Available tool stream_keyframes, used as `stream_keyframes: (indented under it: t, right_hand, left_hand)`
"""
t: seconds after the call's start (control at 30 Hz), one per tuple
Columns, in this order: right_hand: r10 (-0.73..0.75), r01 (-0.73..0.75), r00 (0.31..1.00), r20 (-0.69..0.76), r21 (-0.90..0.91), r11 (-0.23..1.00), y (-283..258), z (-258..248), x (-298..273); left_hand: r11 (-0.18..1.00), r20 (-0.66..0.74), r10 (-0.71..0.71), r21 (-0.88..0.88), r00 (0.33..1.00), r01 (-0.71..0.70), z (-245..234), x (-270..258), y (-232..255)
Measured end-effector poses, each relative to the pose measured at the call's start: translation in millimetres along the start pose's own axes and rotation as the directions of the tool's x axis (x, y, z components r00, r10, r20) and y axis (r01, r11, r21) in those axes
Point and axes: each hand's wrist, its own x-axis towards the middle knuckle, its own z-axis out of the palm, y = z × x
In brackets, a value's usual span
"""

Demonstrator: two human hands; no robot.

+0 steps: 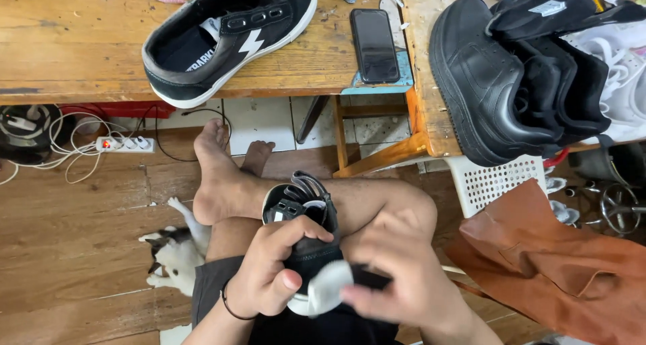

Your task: Cleaning and polishing the white rubber sole of a black sneaker using a brush and a sponge applicator.

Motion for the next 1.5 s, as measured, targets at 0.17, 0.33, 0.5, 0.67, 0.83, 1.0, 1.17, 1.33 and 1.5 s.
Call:
stream_keyframes:
  t: [0.17,0.33,0.5,0.67,0.83,1.0,1.17,1.33,1.5]
  right_hand:
    - [0.105,-0.124,0.984,-0.142,-0.134,0.983,-1.6,7.3,-7.9]
    - [0.153,-0.148,0.974,-0.167,0.044,0.988,28.9,27.2,-18.1]
    - [0.178,-0.152,0.981,-0.079,0.256,0.955,22.6,28.0,-23.0]
    - [0.245,-0.233,0.955,-0.166,0.089,0.969,30.1,30.9,-21.3]
    - [0.200,-0.185,0.967,-0.157,0.104,0.977,44.9,34.7,-12.4]
    - [0.186,-0.154,0.981,-0.048,0.385,0.910,45.4,36.6,-29.6]
    - [0.238,-0.216,0.957,-0.166,0.144,0.966,31.5,28.2,-24.9]
    - [0.227,-0.246,0.955,-0.191,-0.085,0.966,42.1,27.6,-24.6]
    - [0.080,-0.085,0.985,-0.151,-0.021,0.996,20.7,16.1,-20.1]
  left_hand:
    - [0.999,-0.017,0.009,-0.032,1.000,-0.010,-0.6,1.4,1.8]
    - [0.998,-0.027,-0.019,-0.057,0.999,0.018,1.1,-1.7,-3.2]
    - [1.000,-0.037,-0.023,-0.012,0.999,0.022,0.9,-5.0,-3.7]
    - [0.999,-0.071,-0.017,-0.042,0.997,0.014,1.3,-3.0,-2.6]
    - [0.998,-0.084,-0.033,-0.052,0.996,0.028,1.4,-4.5,-4.8]
    - [1.000,-0.074,0.004,-0.019,0.997,-0.005,3.5,-2.7,-3.7]
    - [0.997,-0.071,0.035,-0.059,0.997,-0.039,1.8,3.3,3.0]
    - [0.999,-0.067,0.011,-0.036,0.998,-0.014,0.1,1.9,1.5]
    - [1.000,-0.059,0.023,-0.014,0.998,-0.024,-0.3,5.2,2.6]
